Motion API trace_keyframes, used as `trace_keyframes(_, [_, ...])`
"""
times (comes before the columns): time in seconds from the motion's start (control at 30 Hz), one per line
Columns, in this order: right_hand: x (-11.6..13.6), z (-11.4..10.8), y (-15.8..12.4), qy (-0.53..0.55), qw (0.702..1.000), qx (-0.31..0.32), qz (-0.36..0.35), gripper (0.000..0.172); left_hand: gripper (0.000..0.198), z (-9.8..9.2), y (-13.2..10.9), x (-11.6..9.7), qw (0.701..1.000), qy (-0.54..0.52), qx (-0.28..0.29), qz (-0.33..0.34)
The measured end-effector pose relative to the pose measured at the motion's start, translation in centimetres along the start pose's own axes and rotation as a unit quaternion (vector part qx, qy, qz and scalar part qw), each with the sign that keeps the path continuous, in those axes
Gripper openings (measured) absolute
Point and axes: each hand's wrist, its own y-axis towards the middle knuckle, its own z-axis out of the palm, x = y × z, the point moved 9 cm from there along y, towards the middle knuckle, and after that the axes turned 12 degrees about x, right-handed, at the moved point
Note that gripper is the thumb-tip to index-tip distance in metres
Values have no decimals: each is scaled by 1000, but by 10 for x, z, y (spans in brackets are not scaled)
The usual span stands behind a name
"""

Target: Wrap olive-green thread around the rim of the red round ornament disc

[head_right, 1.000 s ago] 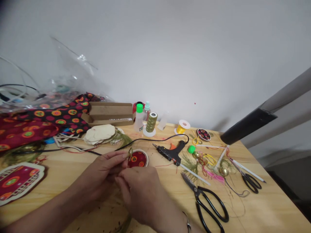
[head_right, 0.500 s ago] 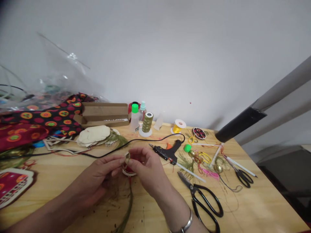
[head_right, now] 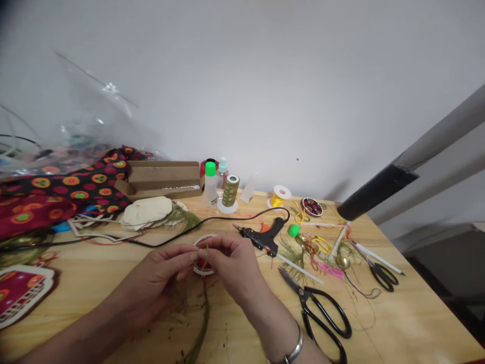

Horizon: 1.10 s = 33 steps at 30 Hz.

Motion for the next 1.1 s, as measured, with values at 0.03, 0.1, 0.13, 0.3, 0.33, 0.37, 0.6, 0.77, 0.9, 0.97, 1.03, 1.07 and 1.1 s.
trace_keyframes(0.03, [-1, -1, 0, 2, 1000, -4, -3, 7, 11, 0, 0, 0, 1000, 3, -1, 1])
trace_keyframes(0.1, [-2, -3, 0, 5, 1000, -8, -4, 8, 11, 0, -1, -1, 1000, 19, -4, 2])
trace_keyframes(0.13, [-3, -3, 0, 3, 1000, -9, -4, 7, 11, 0, -2, -1, 1000, 30, -5, 0])
trace_keyframes(0.3, [1, -10, -2, -44, 999, -29, -7, 8, 12, 1, -1, 0, 998, 57, 0, -4])
trace_keyframes(0.33, [1, -11, -2, -54, 998, -31, -5, 8, 14, 1, -1, 0, 998, 58, -1, -4])
trace_keyframes(0.37, [2, -11, -2, -62, 998, -32, -3, 9, 15, 1, -1, 0, 998, 59, -2, -5])
trace_keyframes(0.6, [7, -11, -4, -118, 992, -33, 2, 9, 15, 1, -2, -1, 998, 67, -6, -17])
trace_keyframes(0.77, [15, -10, -7, -207, 977, -37, -23, 6, 16, 2, -2, 1, 997, 67, 2, -26])
trace_keyframes(0.9, [20, -11, -10, -266, 962, -50, -38, 8, 17, 1, -2, 2, 997, 77, -1, -28])
trace_keyframes(0.97, [22, -11, -10, -278, 958, -51, -53, 9, 16, 1, -2, 2, 997, 74, -2, -28])
trace_keyframes(1.03, [24, -10, -11, -281, 956, -48, -67, 10, 16, 2, -2, 1, 997, 67, 1, -24])
trace_keyframes(1.07, [25, -9, -11, -281, 956, -46, -73, 10, 16, 2, -1, 1, 998, 64, 3, -23])
trace_keyframes(1.1, [26, -9, -11, -282, 955, -45, -78, 11, 16, 2, -1, 1, 998, 62, 3, -21])
